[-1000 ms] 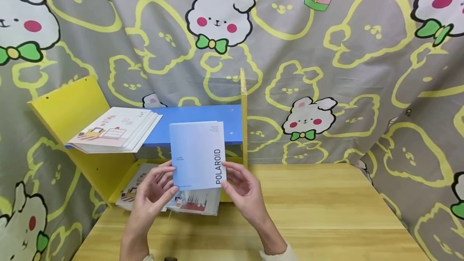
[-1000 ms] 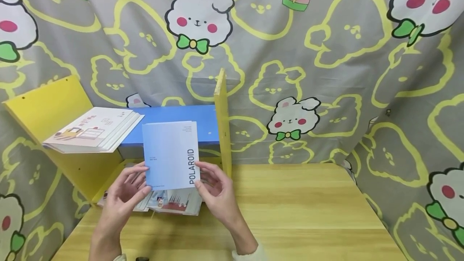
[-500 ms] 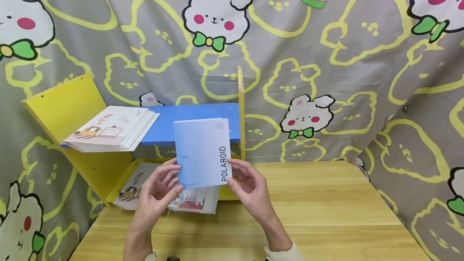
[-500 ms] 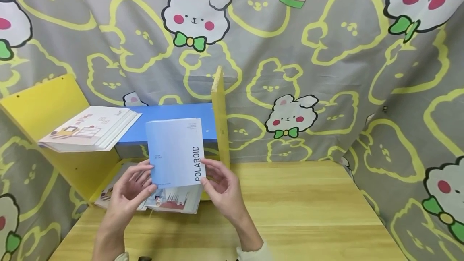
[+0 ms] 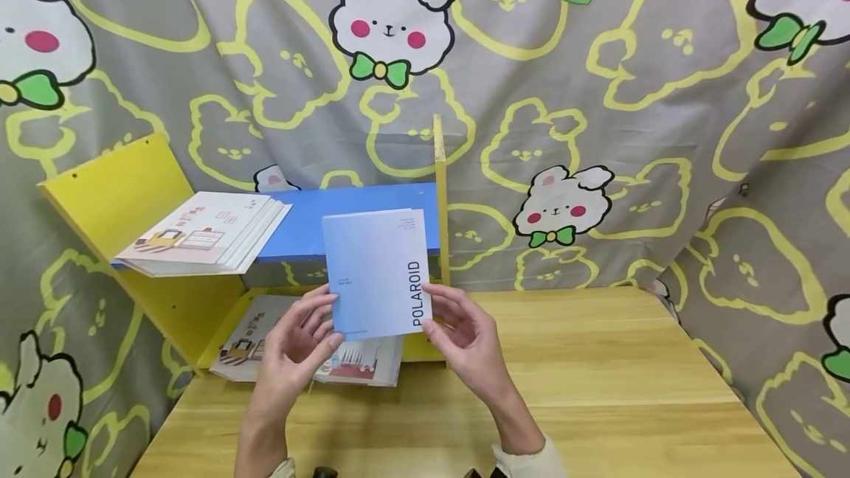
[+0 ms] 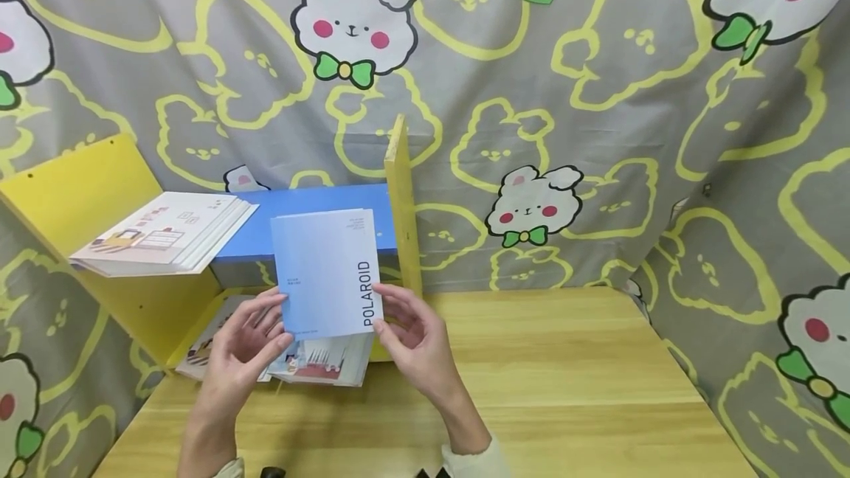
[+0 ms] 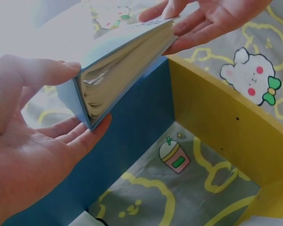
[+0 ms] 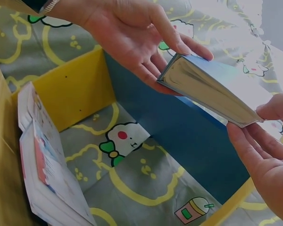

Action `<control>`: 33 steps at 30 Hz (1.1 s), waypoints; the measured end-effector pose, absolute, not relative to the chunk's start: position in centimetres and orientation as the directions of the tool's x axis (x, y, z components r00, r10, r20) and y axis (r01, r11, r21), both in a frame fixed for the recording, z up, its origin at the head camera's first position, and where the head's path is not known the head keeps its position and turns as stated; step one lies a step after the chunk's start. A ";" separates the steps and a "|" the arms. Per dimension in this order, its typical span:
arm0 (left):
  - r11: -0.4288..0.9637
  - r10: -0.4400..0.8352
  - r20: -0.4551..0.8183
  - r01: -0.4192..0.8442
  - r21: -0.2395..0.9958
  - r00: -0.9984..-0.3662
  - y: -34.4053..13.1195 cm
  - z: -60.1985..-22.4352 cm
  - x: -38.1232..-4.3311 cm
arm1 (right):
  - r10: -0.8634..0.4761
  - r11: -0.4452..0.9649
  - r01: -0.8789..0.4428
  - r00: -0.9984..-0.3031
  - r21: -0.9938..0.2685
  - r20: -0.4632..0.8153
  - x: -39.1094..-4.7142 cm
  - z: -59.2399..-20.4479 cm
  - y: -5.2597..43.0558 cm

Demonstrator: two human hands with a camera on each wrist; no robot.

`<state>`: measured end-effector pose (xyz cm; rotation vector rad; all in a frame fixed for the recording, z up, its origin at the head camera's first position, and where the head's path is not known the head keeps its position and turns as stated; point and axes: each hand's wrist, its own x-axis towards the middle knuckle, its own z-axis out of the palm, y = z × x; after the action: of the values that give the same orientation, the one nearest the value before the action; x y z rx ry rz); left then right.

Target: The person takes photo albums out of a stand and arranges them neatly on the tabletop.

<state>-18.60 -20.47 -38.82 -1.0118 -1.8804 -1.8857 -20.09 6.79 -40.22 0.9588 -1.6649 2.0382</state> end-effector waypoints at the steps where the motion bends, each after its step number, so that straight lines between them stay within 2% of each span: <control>1: -0.097 0.268 0.649 0.650 0.754 -0.712 -20.4 -38.8 -18.6 | -0.152 -0.255 -0.640 -0.713 -0.725 0.684 -20.1 -40.2 6.9; 13: -0.090 0.289 0.668 0.675 0.733 -0.686 -19.7 -38.4 -18.8 | -0.152 -0.256 -0.672 -0.682 -0.695 0.716 -20.0 -39.8 8.0; 20: -0.083 0.261 0.665 0.670 0.738 -0.700 -18.9 -38.8 -18.4 | -0.183 -0.265 -0.639 -0.702 -0.722 0.689 -19.7 -39.4 8.8; 33: -0.098 0.241 0.671 0.670 0.736 -0.702 -17.4 -39.3 -18.9 | -0.200 -0.256 -0.640 -0.698 -0.724 0.688 -19.9 -39.1 10.2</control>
<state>-18.85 -17.37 -39.33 -0.9967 -1.8567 -1.8616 -19.87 10.19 -39.09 1.0206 -1.6891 2.0274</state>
